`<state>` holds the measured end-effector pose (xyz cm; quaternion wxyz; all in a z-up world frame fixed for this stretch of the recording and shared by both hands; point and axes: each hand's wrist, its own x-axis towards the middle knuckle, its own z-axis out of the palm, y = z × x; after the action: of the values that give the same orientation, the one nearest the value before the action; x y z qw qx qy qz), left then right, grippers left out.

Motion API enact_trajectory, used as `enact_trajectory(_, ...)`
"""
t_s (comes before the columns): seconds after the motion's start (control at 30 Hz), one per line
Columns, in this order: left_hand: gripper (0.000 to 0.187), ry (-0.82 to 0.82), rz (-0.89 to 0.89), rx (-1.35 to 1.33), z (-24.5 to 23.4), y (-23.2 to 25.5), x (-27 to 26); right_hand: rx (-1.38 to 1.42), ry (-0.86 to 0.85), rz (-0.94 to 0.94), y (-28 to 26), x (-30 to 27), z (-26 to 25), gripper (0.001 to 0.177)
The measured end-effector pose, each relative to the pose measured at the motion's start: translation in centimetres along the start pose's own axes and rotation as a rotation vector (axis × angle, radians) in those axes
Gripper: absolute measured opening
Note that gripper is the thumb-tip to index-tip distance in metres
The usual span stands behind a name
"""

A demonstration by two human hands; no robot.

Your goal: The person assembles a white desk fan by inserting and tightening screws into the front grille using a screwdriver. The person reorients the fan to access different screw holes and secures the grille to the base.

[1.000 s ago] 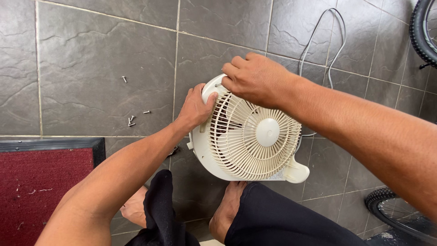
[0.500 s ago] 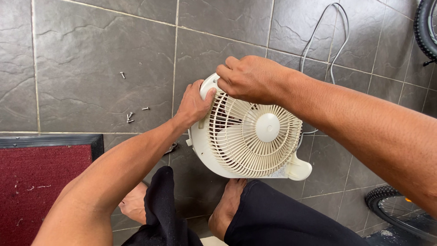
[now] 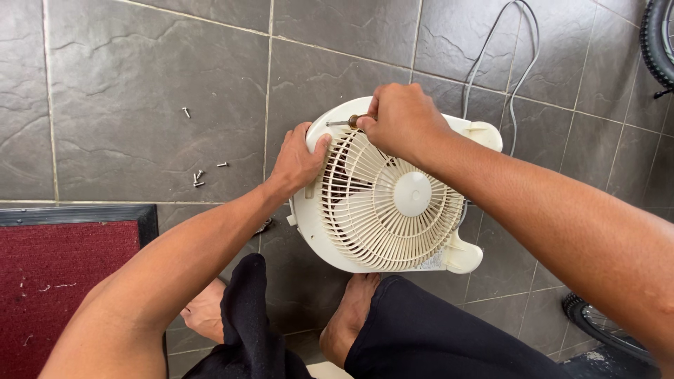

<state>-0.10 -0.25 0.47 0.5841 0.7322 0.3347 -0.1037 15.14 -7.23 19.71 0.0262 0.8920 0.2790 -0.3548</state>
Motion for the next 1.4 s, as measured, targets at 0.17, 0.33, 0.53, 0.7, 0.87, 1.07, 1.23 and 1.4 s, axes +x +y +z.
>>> enact_trajectory(0.17, 0.064, 0.025, -0.024, -0.034, 0.2, -0.6, -1.7, -0.015, 0.021, -0.169, 0.8, -1.8, -1.9, 0.031)
enact_trajectory(0.33, 0.062, 0.069, -0.128, -0.213, 1.0, -2.3, -5.3, 0.136, 0.041, -0.124, 2.4, -6.1, -1.8, 0.033)
enact_trajectory(0.53, 0.058, 0.097, -0.148, -0.518, 2.4, -3.9, -9.2, 0.376, 0.063, -0.183, 3.2, -8.8, 0.5, 0.034)
enact_trajectory(0.7, 0.061, 0.015, -0.380, -0.626, 3.1, -4.0, -12.4, 0.410, 0.084, -0.237, 2.8, -10.3, 2.3, 0.035)
enact_trajectory(0.87, 0.063, -0.199, -0.622, -0.420, 2.2, -4.0, -14.7, 0.430, 0.228, -0.358, 2.5, -12.9, 3.9, 0.030)
enact_trajectory(1.07, 0.044, -0.058, -0.637, -0.195, -1.8, -0.2, -14.6, 0.629, 0.305, -0.446, 0.1, -15.5, 8.2, 0.042)
enact_trajectory(1.23, 0.048, -0.659, -0.709, -0.447, -9.9, 5.3, -14.7, 0.710, 0.460, -0.537, -4.6, -17.8, 13.7, 0.057)
enact_trajectory(1.4, 0.049, -0.466, -0.712, -0.219, -11.4, 7.7, -15.1, 1.097, 0.601, -0.455, -6.5, -19.6, 22.4, 0.049)
